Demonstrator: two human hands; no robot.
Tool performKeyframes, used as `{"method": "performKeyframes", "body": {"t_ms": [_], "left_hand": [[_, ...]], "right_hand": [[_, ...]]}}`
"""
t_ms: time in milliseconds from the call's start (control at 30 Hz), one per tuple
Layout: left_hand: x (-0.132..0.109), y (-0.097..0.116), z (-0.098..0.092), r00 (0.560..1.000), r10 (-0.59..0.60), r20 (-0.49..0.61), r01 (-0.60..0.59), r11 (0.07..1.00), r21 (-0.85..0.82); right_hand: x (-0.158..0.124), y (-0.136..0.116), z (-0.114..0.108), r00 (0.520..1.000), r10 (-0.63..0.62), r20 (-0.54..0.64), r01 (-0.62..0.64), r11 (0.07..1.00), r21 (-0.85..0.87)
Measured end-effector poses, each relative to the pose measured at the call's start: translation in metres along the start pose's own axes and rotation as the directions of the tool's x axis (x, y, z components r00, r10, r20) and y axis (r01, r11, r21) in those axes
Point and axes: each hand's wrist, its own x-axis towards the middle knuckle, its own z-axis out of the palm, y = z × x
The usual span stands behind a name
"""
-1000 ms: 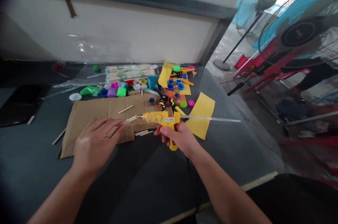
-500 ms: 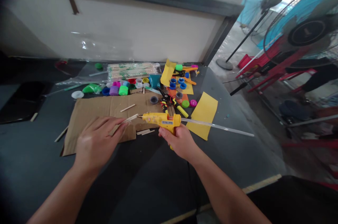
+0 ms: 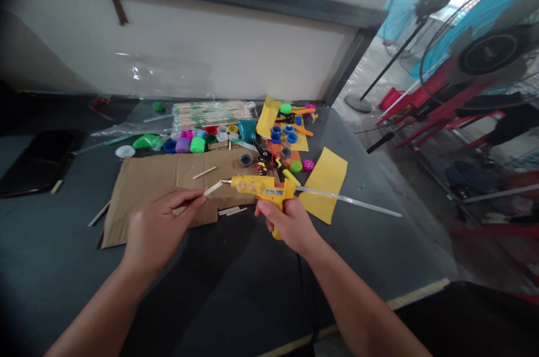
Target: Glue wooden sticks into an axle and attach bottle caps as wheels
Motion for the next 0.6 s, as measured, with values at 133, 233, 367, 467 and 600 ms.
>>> {"method": "performKeyframes", "body": {"t_ms": [133, 233, 367, 467, 600], "left_hand": [[0.002, 0.005, 0.004, 0.838, -0.431, 0.335, 0.546, 0.655, -0.522], [0.002, 0.01, 0.006, 0.708, -0.441, 0.551, 0.702, 0.36, -0.614], [0.001, 0.016, 0.007, 0.622, -0.476, 0.621, 0.761, 0.184, -0.622], [0.002, 0.018, 0.008, 0.599, -0.484, 0.638, 0.772, 0.135, -0.621], [0.002, 0.02, 0.008, 0.577, -0.496, 0.649, 0.779, 0.097, -0.619]], "right_hand": [[-0.001, -0.001, 0.002, 0.999, -0.02, 0.047, 0.012, 0.985, 0.173], [-0.003, -0.002, 0.005, 0.999, -0.034, 0.023, 0.03, 0.987, 0.159], [-0.006, -0.003, 0.006, 1.0, -0.026, -0.003, 0.026, 0.999, 0.038], [-0.006, -0.005, 0.006, 1.0, -0.024, -0.008, 0.024, 1.0, -0.002], [-0.007, -0.006, 0.007, 0.999, -0.031, -0.008, 0.031, 0.999, -0.026]]}}
